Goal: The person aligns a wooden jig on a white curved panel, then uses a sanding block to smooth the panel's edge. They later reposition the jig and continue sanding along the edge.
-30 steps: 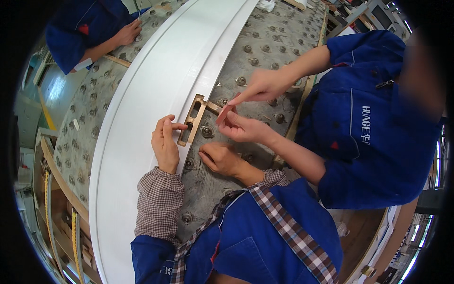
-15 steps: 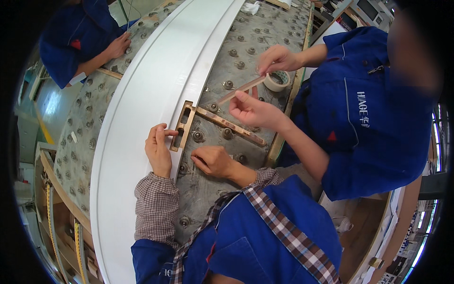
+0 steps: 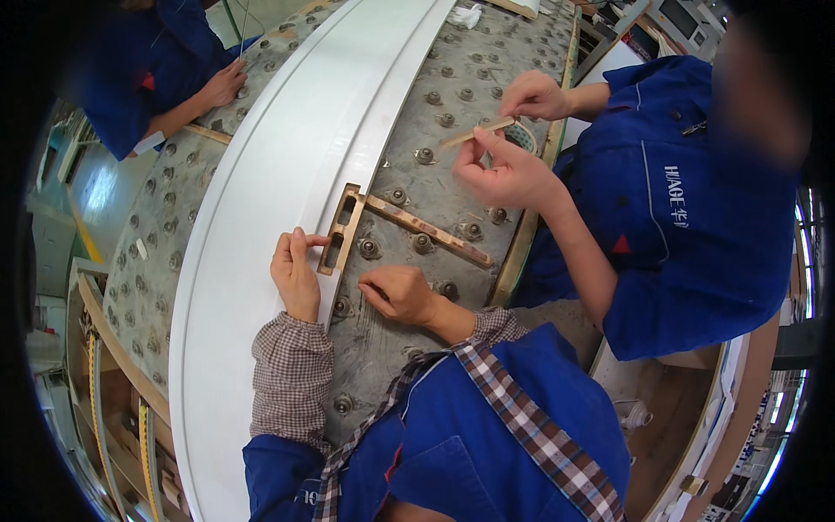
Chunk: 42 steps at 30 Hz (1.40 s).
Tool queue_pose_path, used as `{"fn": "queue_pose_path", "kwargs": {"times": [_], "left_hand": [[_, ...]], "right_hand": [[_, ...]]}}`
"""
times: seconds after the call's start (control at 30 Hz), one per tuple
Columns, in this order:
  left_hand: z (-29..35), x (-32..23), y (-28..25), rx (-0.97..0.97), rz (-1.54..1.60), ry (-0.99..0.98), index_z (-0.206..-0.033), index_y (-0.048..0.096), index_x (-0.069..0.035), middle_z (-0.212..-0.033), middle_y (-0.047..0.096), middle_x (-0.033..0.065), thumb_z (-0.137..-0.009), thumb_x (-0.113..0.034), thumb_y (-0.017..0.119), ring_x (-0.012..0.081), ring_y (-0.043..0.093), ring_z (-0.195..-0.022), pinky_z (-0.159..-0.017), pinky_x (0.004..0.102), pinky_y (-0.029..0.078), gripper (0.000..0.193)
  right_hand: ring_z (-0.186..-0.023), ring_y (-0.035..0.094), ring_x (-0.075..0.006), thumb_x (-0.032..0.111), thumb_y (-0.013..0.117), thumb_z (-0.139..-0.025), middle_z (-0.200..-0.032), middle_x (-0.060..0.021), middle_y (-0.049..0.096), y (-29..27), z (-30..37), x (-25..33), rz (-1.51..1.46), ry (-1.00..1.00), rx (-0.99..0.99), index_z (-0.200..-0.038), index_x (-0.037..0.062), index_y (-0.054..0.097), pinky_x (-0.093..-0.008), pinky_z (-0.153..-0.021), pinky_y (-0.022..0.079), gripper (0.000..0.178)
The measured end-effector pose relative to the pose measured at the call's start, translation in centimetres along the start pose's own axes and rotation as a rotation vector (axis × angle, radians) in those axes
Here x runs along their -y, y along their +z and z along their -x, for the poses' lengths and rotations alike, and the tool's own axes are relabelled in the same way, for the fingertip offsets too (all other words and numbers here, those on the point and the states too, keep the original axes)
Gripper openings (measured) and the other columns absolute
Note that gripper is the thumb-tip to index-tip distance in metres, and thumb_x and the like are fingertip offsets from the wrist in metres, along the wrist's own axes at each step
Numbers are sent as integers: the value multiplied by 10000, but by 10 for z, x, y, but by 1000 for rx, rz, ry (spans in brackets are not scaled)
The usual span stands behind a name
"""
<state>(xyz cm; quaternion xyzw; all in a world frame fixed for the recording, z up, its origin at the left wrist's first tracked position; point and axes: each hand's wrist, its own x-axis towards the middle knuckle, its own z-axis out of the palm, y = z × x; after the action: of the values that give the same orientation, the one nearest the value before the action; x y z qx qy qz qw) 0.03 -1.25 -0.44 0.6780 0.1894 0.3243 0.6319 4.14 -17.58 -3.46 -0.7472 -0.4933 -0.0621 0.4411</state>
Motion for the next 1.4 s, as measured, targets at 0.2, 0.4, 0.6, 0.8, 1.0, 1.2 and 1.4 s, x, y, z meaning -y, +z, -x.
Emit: {"fn": "queue_pose_path", "kwargs": {"times": [0.2,0.4,0.6,0.8,1.0,1.2,1.4], "left_hand": [[1,1,-8,-49,-151,51,-619,489,7,-603,590,55,-929,-202,436,86,324,-493,-460,270,281,378],[-4,9,-2,-18,-189,79,-608,516,13,-583,568,57,-927,-199,429,101,344,-507,-478,284,298,393],[-7,28,3,38,-178,5,-628,575,6,-566,517,50,-906,-201,483,118,368,-534,-509,295,314,358],[-2,22,4,50,-300,13,-655,608,-19,-608,537,57,-886,-204,523,172,421,-651,-631,316,352,308],[-1,20,5,96,-310,42,-664,618,-43,-638,573,48,-877,-212,534,180,423,-657,-652,316,358,285],[2,19,6,143,-276,61,-689,621,-40,-664,606,41,-846,-204,585,180,470,-698,-652,312,393,230],[5,27,8,204,-218,112,-756,619,-36,-699,623,46,-818,-158,618,190,512,-714,-667,313,417,137]], "right_hand": [[-534,555,-232,56,648,-720,-657,-75,570,-34,-25,27,29,-130,-170,-826,70,601,-318,-492,439,117],[-907,547,-278,77,675,-686,-984,-131,596,-159,-109,45,649,-60,-311,-964,7,570,-338,-787,408,305],[-938,561,-253,151,650,-726,-973,-100,622,-162,-111,-2,706,31,-44,-970,50,609,-367,-852,368,267],[-817,587,-241,105,625,-732,-829,-71,638,-148,-106,-15,688,115,26,-841,68,639,-324,-793,413,116],[-772,578,-245,46,609,-714,-790,-71,614,-154,-99,-33,574,-59,8,-819,61,591,-344,-787,420,107],[-790,572,-256,14,615,-707,-841,-84,603,-150,-96,-31,532,-17,-5,-836,51,565,-339,-763,437,143],[-812,571,-260,6,638,-691,-859,-91,596,-146,-92,-16,529,-131,-56,-850,47,565,-339,-739,439,178]]}}
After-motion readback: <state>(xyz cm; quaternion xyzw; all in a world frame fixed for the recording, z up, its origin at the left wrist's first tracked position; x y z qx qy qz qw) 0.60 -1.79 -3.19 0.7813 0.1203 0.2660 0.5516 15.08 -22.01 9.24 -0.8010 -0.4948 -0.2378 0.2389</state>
